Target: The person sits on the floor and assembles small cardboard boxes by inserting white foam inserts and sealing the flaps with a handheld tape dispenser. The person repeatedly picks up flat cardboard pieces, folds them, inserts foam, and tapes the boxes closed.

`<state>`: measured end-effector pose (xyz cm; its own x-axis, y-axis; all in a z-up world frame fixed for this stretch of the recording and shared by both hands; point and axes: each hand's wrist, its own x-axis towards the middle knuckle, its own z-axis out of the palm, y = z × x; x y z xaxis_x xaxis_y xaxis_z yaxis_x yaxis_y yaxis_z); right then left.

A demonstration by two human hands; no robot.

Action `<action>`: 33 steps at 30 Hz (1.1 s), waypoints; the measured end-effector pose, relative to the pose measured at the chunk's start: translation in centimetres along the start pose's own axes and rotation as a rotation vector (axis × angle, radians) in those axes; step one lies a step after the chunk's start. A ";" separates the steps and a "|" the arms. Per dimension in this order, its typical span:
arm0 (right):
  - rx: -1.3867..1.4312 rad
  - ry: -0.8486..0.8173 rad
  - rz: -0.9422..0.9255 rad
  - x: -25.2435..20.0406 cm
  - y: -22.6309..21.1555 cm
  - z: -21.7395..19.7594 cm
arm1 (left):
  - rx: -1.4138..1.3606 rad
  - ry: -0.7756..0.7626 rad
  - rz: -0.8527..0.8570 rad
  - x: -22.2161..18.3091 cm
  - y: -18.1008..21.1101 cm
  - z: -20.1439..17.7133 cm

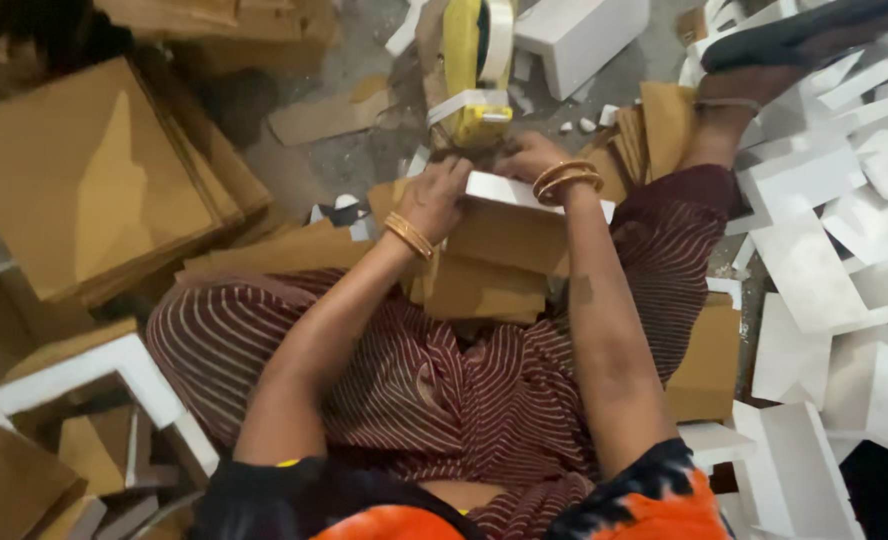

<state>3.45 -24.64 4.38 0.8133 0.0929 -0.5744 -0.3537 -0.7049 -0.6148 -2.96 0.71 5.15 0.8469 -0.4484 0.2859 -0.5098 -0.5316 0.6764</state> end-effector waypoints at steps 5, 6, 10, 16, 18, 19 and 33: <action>-0.670 0.034 0.028 0.2 3.2 0.2 | -0.013 0.007 0.054 -0.4 0.4 0.2; -0.715 0.046 0.034 -0.3 3.1 0.0 | -0.057 0.050 0.108 -0.2 0.4 0.3; -0.332 0.222 0.020 -5.6 -0.4 -1.1 | -0.020 -0.041 0.053 -0.5 0.0 1.0; -0.368 0.229 -0.228 -14.7 -6.5 0.9 | 0.041 -0.185 -0.043 -0.4 0.1 1.0; -0.480 0.335 -0.260 -16.4 -6.8 0.9 | -0.112 -0.239 -0.192 0.0 1.3 0.6; -0.489 0.384 -0.273 -17.0 -6.8 0.5 | -0.184 -0.265 -0.270 0.2 2.1 0.0; 0.832 0.347 -0.294 -16.5 4.6 10.0 | 0.027 -0.027 -0.026 0.0 9.0 -9.6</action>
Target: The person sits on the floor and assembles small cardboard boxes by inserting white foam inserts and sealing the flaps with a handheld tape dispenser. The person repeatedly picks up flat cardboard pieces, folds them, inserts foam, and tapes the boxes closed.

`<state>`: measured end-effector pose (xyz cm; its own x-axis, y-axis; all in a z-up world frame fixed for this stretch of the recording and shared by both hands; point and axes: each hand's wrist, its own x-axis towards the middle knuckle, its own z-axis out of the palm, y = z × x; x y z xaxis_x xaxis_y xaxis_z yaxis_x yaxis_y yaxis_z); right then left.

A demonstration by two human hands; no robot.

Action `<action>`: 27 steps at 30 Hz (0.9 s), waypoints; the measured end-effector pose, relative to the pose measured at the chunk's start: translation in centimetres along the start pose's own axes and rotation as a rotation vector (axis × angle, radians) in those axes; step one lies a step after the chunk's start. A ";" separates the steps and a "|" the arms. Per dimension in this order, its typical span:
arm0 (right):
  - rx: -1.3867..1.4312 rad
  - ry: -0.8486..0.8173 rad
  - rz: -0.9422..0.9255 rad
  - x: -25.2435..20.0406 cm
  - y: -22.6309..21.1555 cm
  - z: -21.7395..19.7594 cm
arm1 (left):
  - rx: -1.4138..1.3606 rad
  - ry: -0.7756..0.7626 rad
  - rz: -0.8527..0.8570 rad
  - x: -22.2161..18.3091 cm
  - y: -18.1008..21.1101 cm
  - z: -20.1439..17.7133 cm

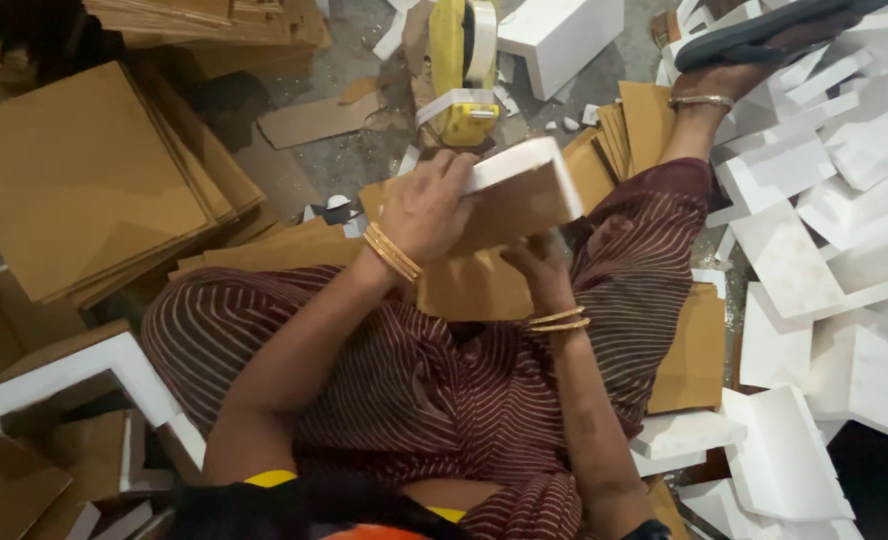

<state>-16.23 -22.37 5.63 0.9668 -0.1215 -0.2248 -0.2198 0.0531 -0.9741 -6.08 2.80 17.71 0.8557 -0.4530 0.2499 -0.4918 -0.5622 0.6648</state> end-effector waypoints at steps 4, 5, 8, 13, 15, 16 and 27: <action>-0.666 -0.044 -0.052 2.3 0.9 -2.0 | 0.363 -0.046 0.078 0.1 -2.5 1.0; -0.583 0.029 -0.039 3.3 0.3 -2.4 | 0.375 -0.034 0.085 0.1 -3.1 1.7; -0.412 0.155 0.014 8.0 -3.1 -2.3 | 0.447 0.012 0.114 0.4 -4.7 3.9; -0.193 0.008 0.035 16.8 -8.4 1.5 | 0.427 -0.054 0.126 1.0 -6.1 6.9; -0.314 -0.049 0.098 18.3 -9.2 3.3 | 0.441 -0.075 0.118 0.9 -6.3 7.2; -0.388 -0.079 0.101 19.0 -9.5 4.2 | 0.449 -0.088 0.115 0.8 -6.4 7.1; -0.148 -0.135 0.004 6.2 -5.8 2.6 | 0.407 0.073 0.197 1.8 -7.2 6.9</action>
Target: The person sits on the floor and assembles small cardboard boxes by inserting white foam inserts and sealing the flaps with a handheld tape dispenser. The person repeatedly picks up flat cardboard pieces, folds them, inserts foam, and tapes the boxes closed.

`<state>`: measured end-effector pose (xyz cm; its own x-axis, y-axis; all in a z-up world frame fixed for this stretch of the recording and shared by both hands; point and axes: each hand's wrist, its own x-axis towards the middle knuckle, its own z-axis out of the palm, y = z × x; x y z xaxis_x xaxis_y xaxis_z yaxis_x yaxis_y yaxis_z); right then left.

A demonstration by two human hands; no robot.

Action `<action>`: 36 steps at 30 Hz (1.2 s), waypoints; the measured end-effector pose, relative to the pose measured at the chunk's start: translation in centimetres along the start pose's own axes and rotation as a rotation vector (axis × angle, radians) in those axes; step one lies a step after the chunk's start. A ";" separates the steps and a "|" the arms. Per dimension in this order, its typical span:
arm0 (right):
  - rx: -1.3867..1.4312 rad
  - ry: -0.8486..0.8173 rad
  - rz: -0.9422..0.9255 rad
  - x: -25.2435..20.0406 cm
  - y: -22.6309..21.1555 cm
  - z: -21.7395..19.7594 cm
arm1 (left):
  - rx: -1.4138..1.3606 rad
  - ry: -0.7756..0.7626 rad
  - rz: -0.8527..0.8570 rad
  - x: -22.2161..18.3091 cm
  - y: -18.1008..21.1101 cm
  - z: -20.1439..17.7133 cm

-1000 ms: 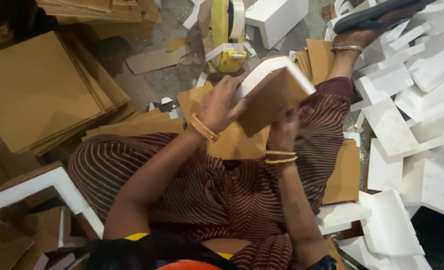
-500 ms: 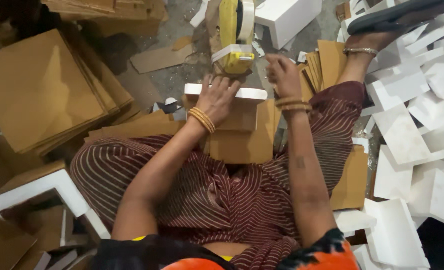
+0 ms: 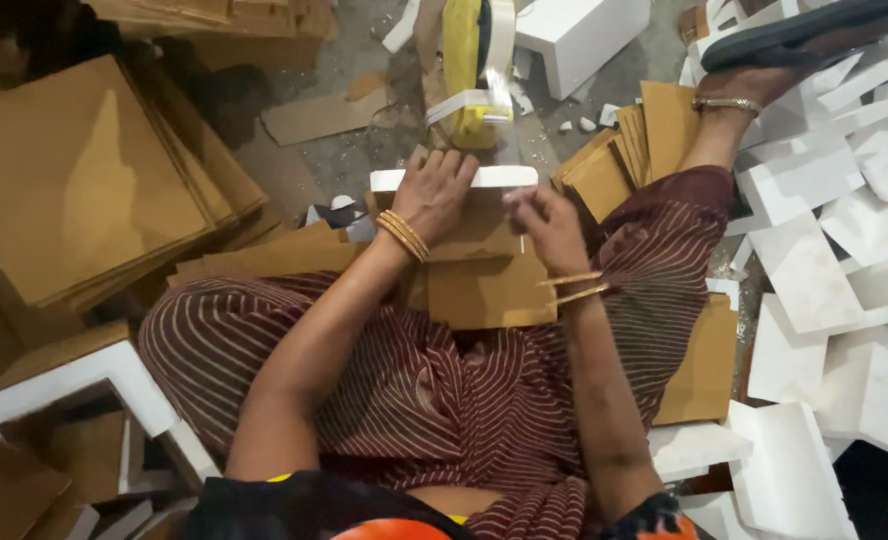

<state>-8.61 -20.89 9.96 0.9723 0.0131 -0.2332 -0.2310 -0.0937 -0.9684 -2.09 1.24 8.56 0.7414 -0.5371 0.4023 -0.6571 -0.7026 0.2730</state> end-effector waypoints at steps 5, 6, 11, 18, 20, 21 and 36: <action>0.028 0.090 0.085 -0.8 3.6 0.6 | -0.069 -0.071 -0.062 -0.2 -0.1 -0.2; 0.055 0.090 0.092 -0.4 4.0 0.5 | -0.060 -0.061 -0.062 0.0 -0.3 -0.2; 0.014 0.188 0.252 1.8 6.2 -0.7 | -0.022 -0.069 -0.004 0.0 -0.3 0.1; -0.601 0.263 0.100 3.1 7.0 -1.5 | 0.001 -0.075 0.042 0.2 -0.6 -0.2; -0.572 0.233 -0.081 4.0 5.7 -2.2 | 0.003 -0.073 0.021 0.2 -0.8 -0.2; -0.558 0.220 -0.165 4.3 4.9 -2.6 | -0.006 -0.068 0.010 0.1 -0.7 -0.1; -0.278 -0.069 0.219 12.3 2.6 -2.0 | -0.040 -0.042 0.008 0.2 -0.1 -0.5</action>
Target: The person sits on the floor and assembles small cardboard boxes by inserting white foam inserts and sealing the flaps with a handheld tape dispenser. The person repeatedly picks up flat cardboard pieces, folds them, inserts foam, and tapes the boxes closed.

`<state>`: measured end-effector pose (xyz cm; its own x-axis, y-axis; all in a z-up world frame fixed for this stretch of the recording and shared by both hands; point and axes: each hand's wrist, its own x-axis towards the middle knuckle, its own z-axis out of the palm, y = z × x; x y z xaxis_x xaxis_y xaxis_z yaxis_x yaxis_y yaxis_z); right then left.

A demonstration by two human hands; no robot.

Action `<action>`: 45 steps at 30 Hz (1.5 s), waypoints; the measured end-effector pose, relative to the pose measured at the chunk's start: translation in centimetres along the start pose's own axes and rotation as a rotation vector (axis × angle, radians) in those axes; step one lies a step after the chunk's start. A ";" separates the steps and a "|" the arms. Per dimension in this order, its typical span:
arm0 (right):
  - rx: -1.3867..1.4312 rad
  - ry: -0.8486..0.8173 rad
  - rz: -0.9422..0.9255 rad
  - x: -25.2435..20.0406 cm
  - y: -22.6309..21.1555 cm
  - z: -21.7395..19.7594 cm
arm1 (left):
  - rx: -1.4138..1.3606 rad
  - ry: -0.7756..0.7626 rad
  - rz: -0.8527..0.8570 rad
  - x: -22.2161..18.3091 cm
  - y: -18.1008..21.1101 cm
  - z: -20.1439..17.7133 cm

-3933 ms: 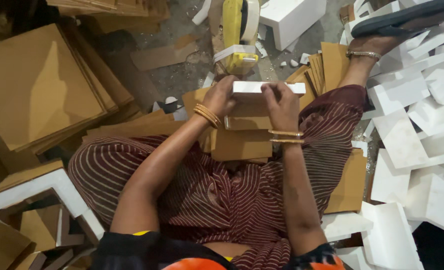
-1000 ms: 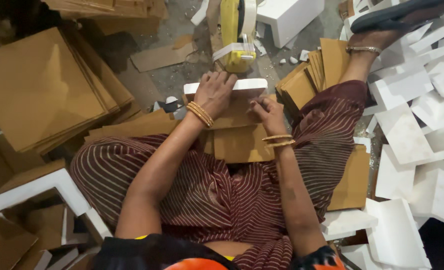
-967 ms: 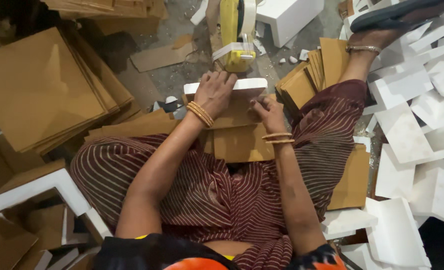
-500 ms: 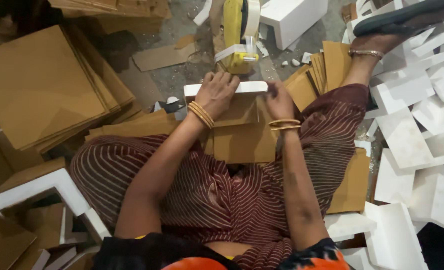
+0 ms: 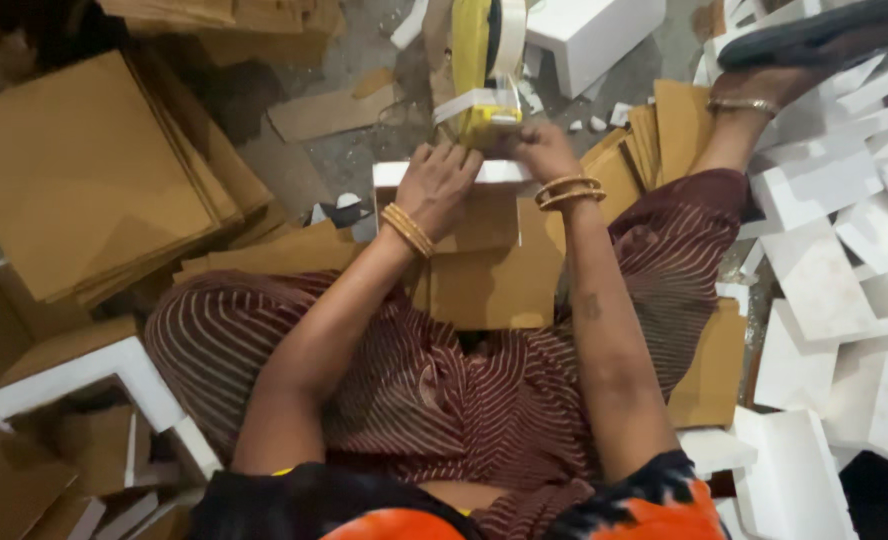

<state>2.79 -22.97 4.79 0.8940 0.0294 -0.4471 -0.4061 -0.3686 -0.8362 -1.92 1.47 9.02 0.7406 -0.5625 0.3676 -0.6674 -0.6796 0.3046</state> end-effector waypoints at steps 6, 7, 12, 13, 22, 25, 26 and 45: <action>-0.020 -0.271 0.074 -1.5 3.7 -2.9 | 0.029 0.043 0.063 -1.4 1.5 1.3; -0.027 -0.322 0.102 -1.8 4.3 -3.5 | 0.038 0.040 0.105 -1.2 1.8 1.7; -0.299 -0.167 0.159 -3.9 5.5 -3.6 | 0.084 0.051 0.194 -1.1 2.4 1.9; -0.224 -0.028 0.144 -4.4 4.9 -3.4 | 0.097 0.046 0.178 -1.0 2.2 1.8; -0.627 0.084 -0.393 -15.6 -2.8 -0.6 | 0.003 -0.018 0.197 -0.7 2.3 0.2; -0.662 0.173 -0.308 -15.8 -3.3 -1.5 | 0.071 -0.041 0.016 -0.2 0.1 -0.6; -0.611 0.161 -0.366 -15.7 -3.0 -2.1 | 0.026 -0.053 -0.007 -0.4 -0.5 -0.8; 0.010 0.148 -0.313 -7.0 -7.4 0.9 | -0.334 -0.090 -0.183 0.2 -0.7 0.5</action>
<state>-0.59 -19.62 13.83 0.9930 0.0043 -0.1179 -0.1088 -0.3535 -0.9291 -1.24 1.58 8.47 0.8437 -0.4954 0.2065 -0.5014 -0.5903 0.6326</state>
